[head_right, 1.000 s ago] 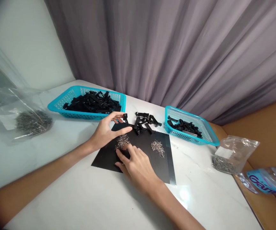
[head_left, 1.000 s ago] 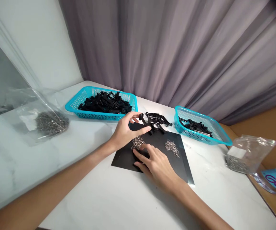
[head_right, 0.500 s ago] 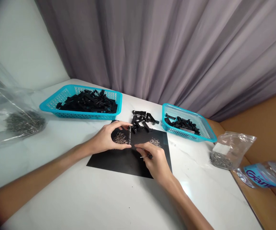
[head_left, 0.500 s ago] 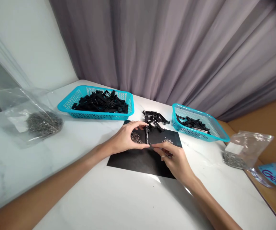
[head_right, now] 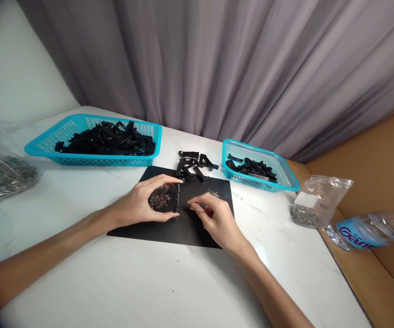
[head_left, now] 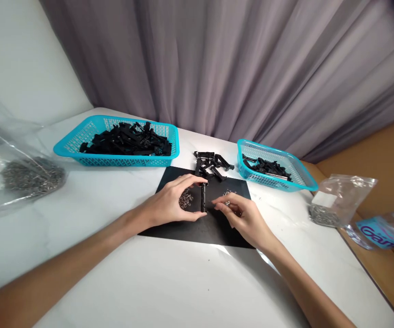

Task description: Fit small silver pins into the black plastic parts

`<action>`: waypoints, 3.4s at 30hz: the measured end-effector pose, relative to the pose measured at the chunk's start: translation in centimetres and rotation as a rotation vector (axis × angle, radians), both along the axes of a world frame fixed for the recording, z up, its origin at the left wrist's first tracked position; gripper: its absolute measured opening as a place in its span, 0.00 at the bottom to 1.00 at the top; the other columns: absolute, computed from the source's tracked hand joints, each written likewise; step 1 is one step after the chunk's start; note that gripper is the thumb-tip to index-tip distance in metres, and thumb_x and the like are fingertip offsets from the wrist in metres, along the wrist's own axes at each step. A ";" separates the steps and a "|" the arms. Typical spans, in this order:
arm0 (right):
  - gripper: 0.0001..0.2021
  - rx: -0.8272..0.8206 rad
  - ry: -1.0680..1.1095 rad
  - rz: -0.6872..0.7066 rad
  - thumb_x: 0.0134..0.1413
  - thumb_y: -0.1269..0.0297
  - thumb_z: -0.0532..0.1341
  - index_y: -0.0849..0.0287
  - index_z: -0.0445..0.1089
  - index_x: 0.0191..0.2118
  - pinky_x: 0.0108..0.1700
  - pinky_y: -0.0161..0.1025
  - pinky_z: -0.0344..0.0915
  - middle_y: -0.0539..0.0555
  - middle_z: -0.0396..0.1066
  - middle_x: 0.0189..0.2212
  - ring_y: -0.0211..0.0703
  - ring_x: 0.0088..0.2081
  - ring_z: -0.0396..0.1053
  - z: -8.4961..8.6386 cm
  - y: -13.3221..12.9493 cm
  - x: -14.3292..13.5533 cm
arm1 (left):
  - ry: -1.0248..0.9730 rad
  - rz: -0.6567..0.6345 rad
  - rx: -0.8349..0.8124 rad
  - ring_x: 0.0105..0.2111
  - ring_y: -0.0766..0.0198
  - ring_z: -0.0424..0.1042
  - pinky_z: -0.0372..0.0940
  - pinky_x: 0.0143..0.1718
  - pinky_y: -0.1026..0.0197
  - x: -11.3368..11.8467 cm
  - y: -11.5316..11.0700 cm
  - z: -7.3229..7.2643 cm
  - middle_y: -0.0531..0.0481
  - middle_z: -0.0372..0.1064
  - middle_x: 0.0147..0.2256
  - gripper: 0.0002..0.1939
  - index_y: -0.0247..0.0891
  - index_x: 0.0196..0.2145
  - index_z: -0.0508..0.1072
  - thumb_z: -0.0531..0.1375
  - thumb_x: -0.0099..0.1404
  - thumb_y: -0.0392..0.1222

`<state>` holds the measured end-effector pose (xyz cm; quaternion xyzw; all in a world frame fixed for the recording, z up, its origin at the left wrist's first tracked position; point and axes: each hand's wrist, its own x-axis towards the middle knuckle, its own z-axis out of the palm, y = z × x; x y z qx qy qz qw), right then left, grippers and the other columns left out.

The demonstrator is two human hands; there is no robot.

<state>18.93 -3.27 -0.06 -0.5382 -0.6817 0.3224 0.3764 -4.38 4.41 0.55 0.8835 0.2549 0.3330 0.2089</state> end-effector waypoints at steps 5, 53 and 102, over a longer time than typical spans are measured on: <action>0.12 -0.160 0.159 0.034 0.64 0.53 0.62 0.58 0.73 0.40 0.18 0.33 0.51 0.51 0.74 0.31 0.29 0.15 0.58 0.1 -0.1 0.0 | 0.005 -0.005 0.025 0.52 0.52 0.73 0.70 0.57 0.48 0.1 0.2 -0.6 0.44 0.72 0.52 0.32 0.39 0.57 0.68 0.71 0.56 0.44; 0.06 0.149 -0.195 0.209 0.65 0.64 0.63 0.52 0.79 0.40 0.35 0.39 0.63 0.51 0.78 0.38 0.42 0.37 0.72 1.9 -1.3 -0.4 | 0.052 -0.110 0.193 0.53 0.52 0.72 0.64 0.58 0.49 0.3 -0.6 -0.4 0.44 0.73 0.53 0.30 0.40 0.60 0.67 0.69 0.61 0.39; 0.13 -0.037 0.378 0.080 0.65 0.55 0.64 0.60 0.76 0.37 0.35 0.39 0.73 0.54 0.77 0.29 0.41 0.30 0.76 2.0 -1.8 -0.3 | -0.004 0.057 0.037 0.43 0.57 0.76 0.74 0.48 0.55 0.8 -1.5 -0.3 0.46 0.72 0.44 0.32 0.37 0.56 0.71 0.71 0.55 0.41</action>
